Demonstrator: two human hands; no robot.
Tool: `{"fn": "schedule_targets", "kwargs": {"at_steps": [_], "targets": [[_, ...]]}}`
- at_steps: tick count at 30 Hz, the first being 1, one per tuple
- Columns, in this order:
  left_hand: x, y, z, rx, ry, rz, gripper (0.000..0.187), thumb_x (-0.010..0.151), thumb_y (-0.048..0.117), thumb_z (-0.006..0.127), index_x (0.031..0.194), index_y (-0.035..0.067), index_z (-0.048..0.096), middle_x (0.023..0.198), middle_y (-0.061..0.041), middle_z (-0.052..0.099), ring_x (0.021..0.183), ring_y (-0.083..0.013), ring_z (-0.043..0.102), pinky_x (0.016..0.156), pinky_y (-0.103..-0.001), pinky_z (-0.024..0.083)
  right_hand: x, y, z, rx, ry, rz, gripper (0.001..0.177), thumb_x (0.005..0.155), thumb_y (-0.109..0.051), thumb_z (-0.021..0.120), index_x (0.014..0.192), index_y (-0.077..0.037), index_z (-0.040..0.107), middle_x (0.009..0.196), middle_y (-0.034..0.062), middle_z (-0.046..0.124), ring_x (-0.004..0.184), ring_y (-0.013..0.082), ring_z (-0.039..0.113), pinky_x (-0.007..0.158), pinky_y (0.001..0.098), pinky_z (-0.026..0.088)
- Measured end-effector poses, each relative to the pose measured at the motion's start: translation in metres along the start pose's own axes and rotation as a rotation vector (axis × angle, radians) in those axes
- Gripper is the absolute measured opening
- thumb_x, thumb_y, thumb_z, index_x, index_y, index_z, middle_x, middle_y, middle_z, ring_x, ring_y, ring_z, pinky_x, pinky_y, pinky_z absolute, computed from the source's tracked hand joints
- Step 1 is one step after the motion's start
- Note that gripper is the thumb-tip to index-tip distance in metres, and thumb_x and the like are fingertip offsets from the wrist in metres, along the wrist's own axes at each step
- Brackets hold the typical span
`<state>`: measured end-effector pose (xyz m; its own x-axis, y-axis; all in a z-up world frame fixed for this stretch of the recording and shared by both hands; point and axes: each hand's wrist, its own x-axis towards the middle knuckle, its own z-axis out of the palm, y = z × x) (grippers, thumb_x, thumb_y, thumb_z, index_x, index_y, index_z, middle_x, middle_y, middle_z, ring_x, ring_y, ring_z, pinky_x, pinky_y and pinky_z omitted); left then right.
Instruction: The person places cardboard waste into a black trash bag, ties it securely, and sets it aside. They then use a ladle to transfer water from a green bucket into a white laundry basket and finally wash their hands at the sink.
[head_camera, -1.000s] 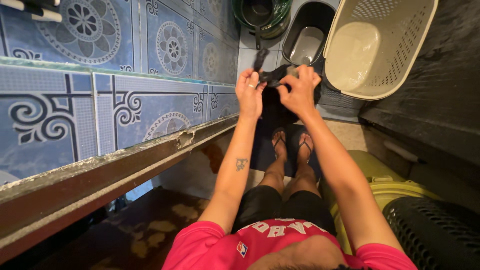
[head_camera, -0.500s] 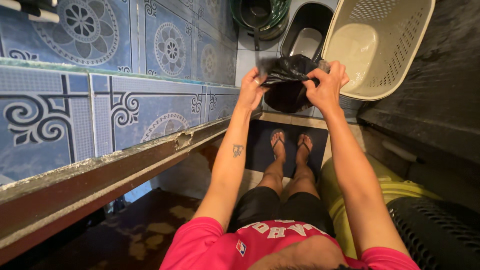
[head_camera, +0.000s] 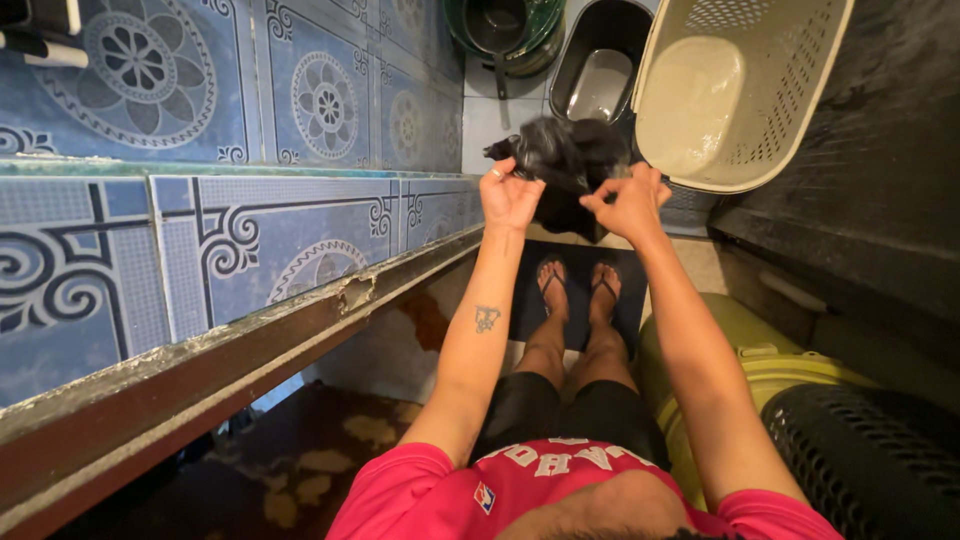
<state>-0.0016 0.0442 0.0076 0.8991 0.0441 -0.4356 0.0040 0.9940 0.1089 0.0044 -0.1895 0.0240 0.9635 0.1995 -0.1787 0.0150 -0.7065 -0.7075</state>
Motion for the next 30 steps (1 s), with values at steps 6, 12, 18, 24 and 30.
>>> {"fn": "schedule_targets", "kwargs": {"at_steps": [6,12,18,24,30], "targets": [[-0.006,0.003,0.003,0.131,0.067,0.018,0.033,0.093,0.01,0.059,0.119,-0.009,0.061,0.123,-0.022,0.068,0.116,-0.0336,0.064,0.105,-0.047,0.05,-0.005,0.006,-0.021,0.157,0.013,0.207,0.025,0.073,-0.032,0.086,0.097,-0.03,0.078,0.109,0.0068,0.058,0.114,0.029,0.054,0.098,0.0525,0.037],[-0.027,0.007,0.026,0.255,-0.022,-0.012,0.024,0.096,0.014,0.062,0.111,-0.005,0.061,0.125,-0.026,0.068,0.114,-0.0357,0.065,0.106,-0.049,0.05,0.0,-0.019,-0.012,0.195,0.108,0.106,0.026,0.076,-0.03,0.088,0.099,-0.026,0.078,0.108,0.0047,0.058,0.114,0.0286,0.053,0.097,0.0522,0.038],[-0.022,0.02,0.031,0.31,-0.005,0.029,0.033,0.104,0.022,0.065,0.117,-0.008,0.063,0.116,-0.021,0.069,0.108,-0.0323,0.067,0.103,-0.048,0.051,-0.005,-0.045,0.027,0.17,0.171,-0.059,0.023,0.074,-0.031,0.089,0.091,-0.02,0.078,0.111,0.0098,0.056,0.117,0.0351,0.049,0.098,0.0527,0.033],[-0.013,0.037,0.017,0.317,0.01,0.155,0.042,0.102,0.014,0.063,0.136,-0.011,0.057,0.129,-0.019,0.065,0.117,-0.0282,0.063,0.108,-0.042,0.049,-0.068,-0.037,0.008,-0.024,0.392,-0.341,0.014,0.077,-0.018,0.085,0.088,-0.019,0.076,0.11,0.0129,0.054,0.114,0.035,0.052,0.099,0.0505,0.035],[-0.025,0.014,0.008,0.183,-0.024,0.142,0.057,0.09,0.0,0.058,0.144,-0.013,0.044,0.146,-0.022,0.053,0.124,-0.0292,0.061,0.112,-0.039,0.047,-0.097,-0.048,0.01,0.049,0.253,-0.325,0.017,0.074,-0.02,0.085,0.087,-0.015,0.076,0.103,0.0131,0.058,0.105,0.0375,0.055,0.091,0.0512,0.037]]}}
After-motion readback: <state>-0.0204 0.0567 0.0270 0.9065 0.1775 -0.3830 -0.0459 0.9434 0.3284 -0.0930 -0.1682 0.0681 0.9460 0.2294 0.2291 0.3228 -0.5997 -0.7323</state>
